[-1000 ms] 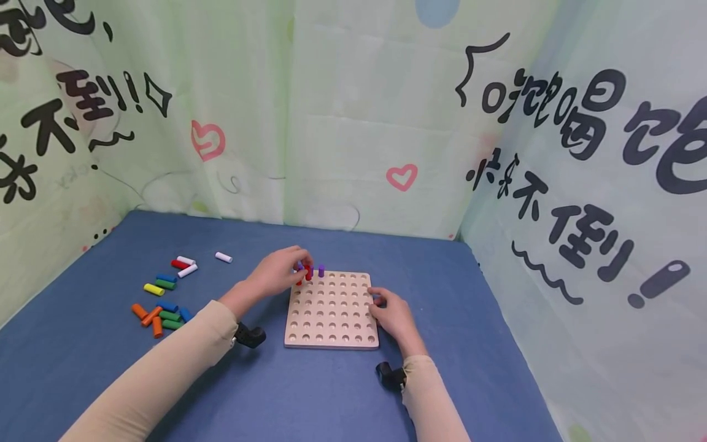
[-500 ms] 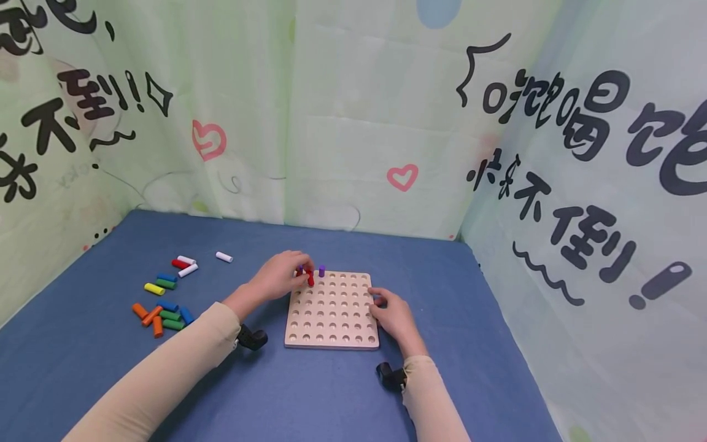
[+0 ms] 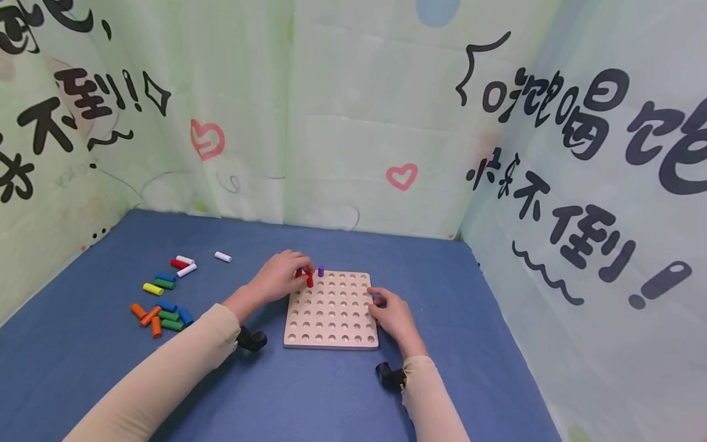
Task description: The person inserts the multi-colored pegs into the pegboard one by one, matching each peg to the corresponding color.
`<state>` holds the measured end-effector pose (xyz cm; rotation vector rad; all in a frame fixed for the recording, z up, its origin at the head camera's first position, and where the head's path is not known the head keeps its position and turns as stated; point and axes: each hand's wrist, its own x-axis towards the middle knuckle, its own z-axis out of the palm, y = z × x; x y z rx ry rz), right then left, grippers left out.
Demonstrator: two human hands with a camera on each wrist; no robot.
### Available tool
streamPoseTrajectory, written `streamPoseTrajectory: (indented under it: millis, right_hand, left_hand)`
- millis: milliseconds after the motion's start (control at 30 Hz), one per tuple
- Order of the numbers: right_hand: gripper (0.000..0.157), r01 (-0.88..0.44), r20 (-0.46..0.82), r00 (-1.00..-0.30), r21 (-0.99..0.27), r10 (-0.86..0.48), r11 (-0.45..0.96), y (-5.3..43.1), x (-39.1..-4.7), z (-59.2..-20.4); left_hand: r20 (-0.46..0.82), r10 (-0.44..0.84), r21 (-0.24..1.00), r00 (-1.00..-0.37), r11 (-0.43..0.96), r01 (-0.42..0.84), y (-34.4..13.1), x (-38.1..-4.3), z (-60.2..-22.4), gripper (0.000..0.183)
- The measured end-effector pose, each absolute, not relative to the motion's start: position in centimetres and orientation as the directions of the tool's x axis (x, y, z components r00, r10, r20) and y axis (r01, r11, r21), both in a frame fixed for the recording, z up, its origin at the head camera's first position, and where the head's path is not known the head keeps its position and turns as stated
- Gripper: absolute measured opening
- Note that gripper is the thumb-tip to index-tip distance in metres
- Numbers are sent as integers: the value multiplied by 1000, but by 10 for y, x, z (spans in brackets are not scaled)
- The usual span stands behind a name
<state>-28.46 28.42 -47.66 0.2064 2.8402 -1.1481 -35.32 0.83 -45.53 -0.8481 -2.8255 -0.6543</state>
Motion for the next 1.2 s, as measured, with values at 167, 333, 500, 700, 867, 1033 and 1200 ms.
streamPoseTrajectory:
  millis: [167,333,500,700,867,1033,1200]
  right_hand:
    - [45,148,-114,-989,-689,96,709,284,-284,-476]
    - [45,139,-105,-990,-688,92,712,283,-284,-475]
    - [45,137,-101,-991,-684,93,717,282,-284,-476]
    - [46,140,-106,-990,-681,92,719,282,-284,-477]
    - [45,143,-107,-990,-686,95,714,282,-284,-477]
    - [44,132,-98,-991,-685,90,716,282,-284,-477]
    - [45,131,-95,-991,-685,90,716,283,-285,-478]
  left_hand:
    - [242,497,363,-833,750,553,7,-353,-456,17]
    - [248,476,364,-844,761,537,8,-353,-458,17]
    - [261,474,334,-841,773,539,12,-353,-460,15]
    - [250,463,327,-850,786,524,13,-352,-462,13]
    - [243,458,339,-855,786,517,11,-352,-464,16]
    - [253,464,358,-849,770,528,9,-355,-467,24]
    - [247,470,372,-847,762,531,6,-358,-469,29]
